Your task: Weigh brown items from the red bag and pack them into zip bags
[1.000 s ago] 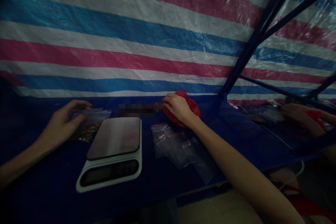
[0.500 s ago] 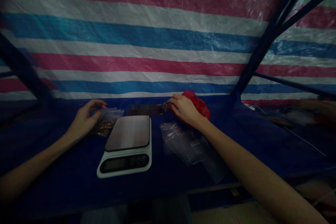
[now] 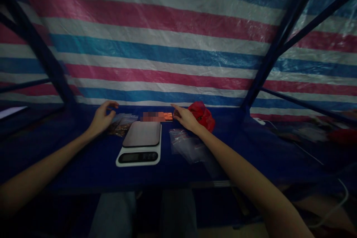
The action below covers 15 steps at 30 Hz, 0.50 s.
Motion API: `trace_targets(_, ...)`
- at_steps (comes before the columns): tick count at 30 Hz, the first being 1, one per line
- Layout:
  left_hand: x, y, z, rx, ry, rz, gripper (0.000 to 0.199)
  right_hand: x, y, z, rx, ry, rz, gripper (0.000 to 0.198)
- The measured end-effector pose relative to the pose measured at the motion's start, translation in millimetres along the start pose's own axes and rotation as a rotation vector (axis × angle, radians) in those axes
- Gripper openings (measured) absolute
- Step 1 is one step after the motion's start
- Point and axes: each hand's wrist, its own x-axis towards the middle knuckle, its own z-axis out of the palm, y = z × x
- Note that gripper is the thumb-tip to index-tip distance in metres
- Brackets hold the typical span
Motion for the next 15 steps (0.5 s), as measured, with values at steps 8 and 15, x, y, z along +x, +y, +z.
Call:
trace_targets(8, -7, 41, 16, 0.085, -0.172, 0.321, 0.030, -2, -10, -3, 0.057, -0.002, -0.013, 0.067)
trace_targets(15, 0, 62, 14, 0.249, -0.331, 0.567, 0.032, -9, -1, -6, 0.045, -0.046, -0.001, 0.100)
